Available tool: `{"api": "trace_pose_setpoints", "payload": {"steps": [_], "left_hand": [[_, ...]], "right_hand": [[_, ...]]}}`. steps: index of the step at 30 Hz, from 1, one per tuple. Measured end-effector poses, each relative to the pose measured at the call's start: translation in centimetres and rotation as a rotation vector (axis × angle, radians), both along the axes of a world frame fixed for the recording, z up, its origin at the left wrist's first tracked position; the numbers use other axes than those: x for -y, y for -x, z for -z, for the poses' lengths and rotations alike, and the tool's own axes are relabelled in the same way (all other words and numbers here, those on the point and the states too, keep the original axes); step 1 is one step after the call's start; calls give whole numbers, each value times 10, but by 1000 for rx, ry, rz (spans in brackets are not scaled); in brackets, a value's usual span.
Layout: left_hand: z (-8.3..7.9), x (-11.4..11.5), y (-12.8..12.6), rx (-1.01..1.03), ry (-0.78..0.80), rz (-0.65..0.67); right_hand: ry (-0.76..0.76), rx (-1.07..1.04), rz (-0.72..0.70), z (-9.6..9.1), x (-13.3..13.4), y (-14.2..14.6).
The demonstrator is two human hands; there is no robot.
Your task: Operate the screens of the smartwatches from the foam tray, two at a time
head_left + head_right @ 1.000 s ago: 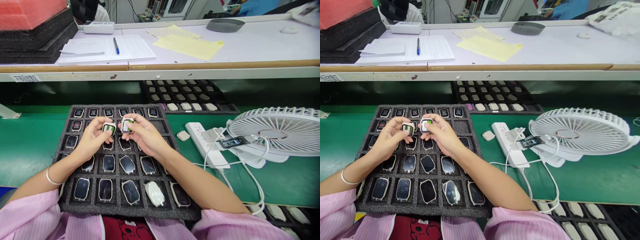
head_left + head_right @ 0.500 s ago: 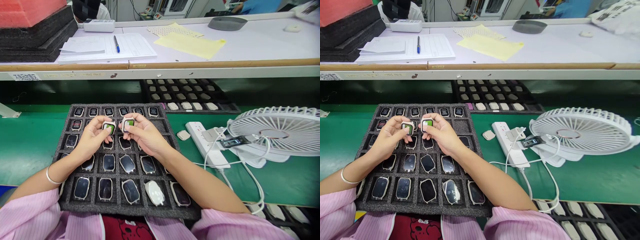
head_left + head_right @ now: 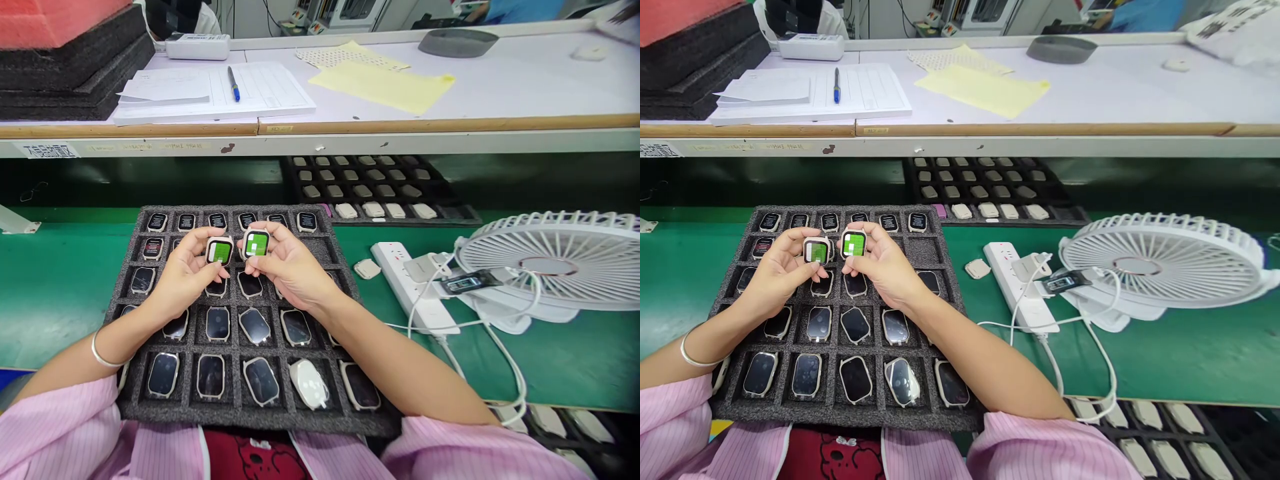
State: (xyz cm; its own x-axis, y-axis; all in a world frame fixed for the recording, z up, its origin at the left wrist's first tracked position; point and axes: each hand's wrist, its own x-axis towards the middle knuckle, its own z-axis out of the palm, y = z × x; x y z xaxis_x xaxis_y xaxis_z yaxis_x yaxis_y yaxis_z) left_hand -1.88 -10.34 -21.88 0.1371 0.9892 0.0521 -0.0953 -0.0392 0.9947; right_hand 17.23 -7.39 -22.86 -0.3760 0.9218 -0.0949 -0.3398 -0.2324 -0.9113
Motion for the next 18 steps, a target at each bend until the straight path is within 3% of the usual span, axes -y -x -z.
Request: {"api": "trace_pose_setpoints", "payload": {"steps": [18], "left_hand": [[-3,1,0,52,105,-33]], "right_hand": [[-7,9,-1,-1,1,-1]]}}
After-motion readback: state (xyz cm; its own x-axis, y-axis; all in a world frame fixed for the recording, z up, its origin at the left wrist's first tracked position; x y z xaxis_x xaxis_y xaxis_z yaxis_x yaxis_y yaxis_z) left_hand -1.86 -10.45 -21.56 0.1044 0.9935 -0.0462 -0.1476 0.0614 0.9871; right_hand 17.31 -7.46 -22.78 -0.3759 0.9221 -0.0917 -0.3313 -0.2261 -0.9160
